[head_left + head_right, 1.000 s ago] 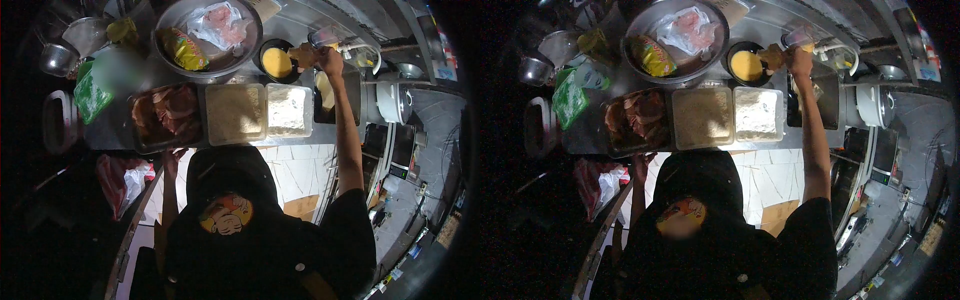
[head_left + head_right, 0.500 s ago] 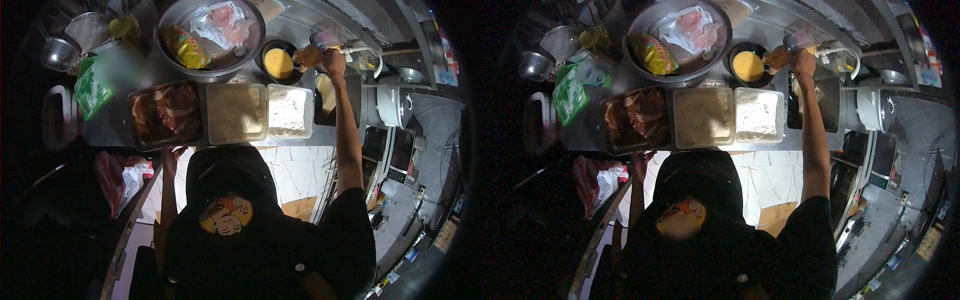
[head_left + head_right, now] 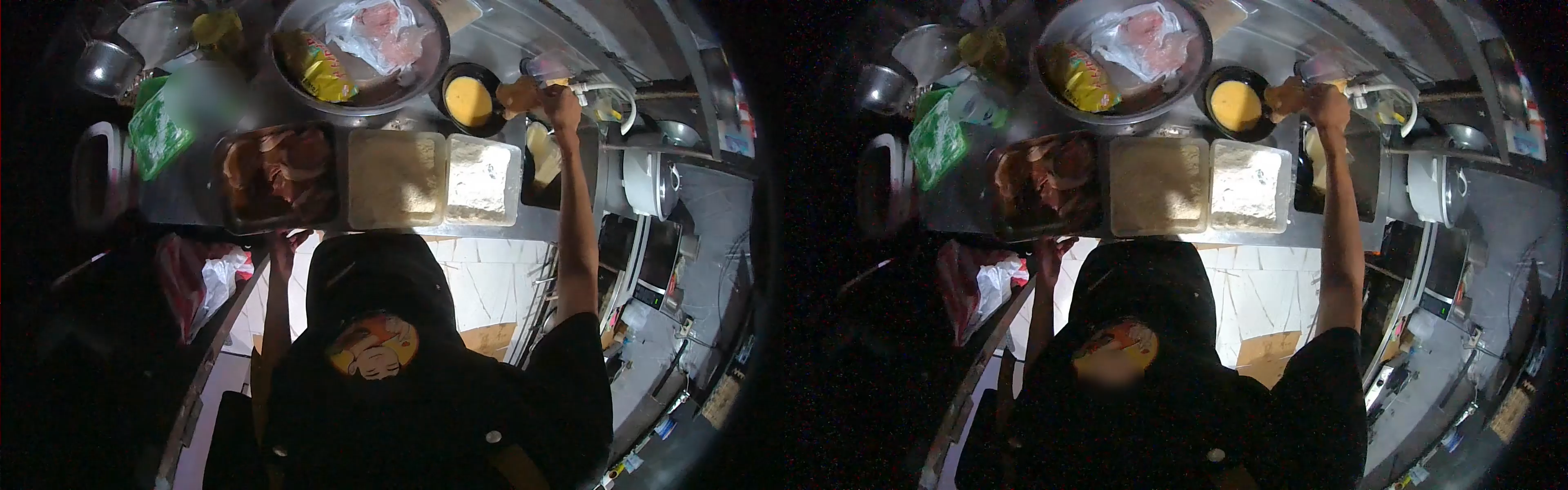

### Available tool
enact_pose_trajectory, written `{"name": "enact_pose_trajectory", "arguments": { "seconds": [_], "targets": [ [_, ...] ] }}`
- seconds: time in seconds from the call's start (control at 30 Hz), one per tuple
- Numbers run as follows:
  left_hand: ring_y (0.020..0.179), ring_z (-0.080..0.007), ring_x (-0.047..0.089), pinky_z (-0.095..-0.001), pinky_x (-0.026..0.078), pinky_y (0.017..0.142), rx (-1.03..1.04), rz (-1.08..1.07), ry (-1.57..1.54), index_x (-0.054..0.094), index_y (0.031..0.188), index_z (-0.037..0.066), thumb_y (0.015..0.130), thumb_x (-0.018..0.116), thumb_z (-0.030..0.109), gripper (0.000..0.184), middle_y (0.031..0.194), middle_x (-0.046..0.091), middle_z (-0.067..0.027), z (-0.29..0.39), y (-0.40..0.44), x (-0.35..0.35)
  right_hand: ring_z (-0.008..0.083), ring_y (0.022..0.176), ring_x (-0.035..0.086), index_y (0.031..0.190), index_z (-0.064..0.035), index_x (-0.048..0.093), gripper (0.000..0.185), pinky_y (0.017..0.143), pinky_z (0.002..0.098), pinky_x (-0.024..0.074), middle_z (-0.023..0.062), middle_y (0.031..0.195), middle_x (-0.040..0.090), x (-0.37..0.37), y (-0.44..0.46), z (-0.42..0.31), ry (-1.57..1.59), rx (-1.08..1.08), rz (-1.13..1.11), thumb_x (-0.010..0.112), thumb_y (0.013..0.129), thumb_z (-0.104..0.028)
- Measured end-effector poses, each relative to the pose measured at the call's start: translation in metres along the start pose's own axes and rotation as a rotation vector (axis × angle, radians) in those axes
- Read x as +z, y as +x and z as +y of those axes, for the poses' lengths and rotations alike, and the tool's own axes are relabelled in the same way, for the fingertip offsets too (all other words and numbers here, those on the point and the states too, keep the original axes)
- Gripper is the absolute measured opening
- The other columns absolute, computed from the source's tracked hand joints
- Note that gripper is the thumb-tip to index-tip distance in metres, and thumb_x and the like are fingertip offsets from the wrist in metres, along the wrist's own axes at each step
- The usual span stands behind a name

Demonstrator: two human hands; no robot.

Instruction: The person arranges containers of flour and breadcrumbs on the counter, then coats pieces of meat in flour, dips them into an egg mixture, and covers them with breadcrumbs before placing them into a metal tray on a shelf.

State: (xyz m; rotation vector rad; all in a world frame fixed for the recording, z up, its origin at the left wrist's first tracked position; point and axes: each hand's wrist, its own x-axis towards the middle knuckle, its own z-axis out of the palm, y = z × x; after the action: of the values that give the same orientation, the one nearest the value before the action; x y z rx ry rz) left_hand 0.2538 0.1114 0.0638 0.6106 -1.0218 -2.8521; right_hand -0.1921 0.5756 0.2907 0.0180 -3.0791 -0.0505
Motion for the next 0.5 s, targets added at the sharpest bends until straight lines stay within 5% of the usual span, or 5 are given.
{"name": "enact_pose_trajectory", "arguments": {
  "seconds": [0.13,0.33,0.4,0.43,0.5],
  "targets": [
    [0.097,-0.0321,0.061,-0.0449,0.048,0.091,-0.029,0.109,0.102,0.05,0.117,0.002,0.093,0.047,0.031,0.037,0.119,0.054,-0.0129,0.001,0.001,0.009,0.0333,0.077,0.066,0.091,-0.0129,0.071,0.035,0.07,0.0399,0.0507,0.0126,0.083,0.068,-0.027,-0.023,-0.015,0.031,0.032,-0.02,0.067,0.075,-0.045],
    [0.103,-0.0357,0.058,-0.0485,0.049,0.091,-0.025,0.054,0.19,0.04,0.13,0.006,0.095,0.045,0.035,0.046,0.128,0.047,-0.0125,0.005,0.001,0.013,0.0306,0.077,0.066,0.087,-0.0116,0.07,0.017,0.067,0.0385,0.05,0.0104,0.081,0.068,-0.065,-0.073,-0.042,0.283,-0.227,-0.023,0.067,0.078,-0.026],
    [0.096,-0.0293,0.062,-0.0457,0.052,0.085,-0.017,0.183,0.138,0.051,0.115,0.001,0.094,0.045,0.028,0.035,0.111,0.058,-0.0132,0.011,0.0,0.026,0.0136,0.066,0.063,0.087,-0.0019,0.068,0.019,0.062,0.0269,0.0459,0.0095,0.069,0.066,-0.072,-0.086,-0.054,0.38,-0.318,-0.126,0.068,0.08,-0.02],
    [0.097,-0.0285,0.061,-0.0468,0.052,0.086,-0.098,0.27,0.138,0.051,0.114,0.001,0.093,0.047,0.027,0.033,0.111,0.057,-0.0121,0.01,0.006,0.023,0.0138,0.066,0.063,0.089,-0.0012,0.067,0.022,0.063,0.0269,0.0465,0.0089,0.072,0.067,-0.094,-0.096,-0.077,0.397,-0.235,-0.32,0.069,0.079,-0.021],
    [0.097,-0.0288,0.061,-0.0468,0.052,0.086,-0.075,0.243,0.119,0.051,0.114,0.001,0.093,0.047,0.027,0.034,0.111,0.057,-0.0121,0.006,0.004,0.015,0.018,0.068,0.065,0.089,-0.0026,0.068,0.02,0.064,0.0293,0.0476,0.0107,0.076,0.068,-0.088,-0.105,-0.09,0.502,-0.328,-0.368,0.069,0.078,-0.019]
  ]
}}
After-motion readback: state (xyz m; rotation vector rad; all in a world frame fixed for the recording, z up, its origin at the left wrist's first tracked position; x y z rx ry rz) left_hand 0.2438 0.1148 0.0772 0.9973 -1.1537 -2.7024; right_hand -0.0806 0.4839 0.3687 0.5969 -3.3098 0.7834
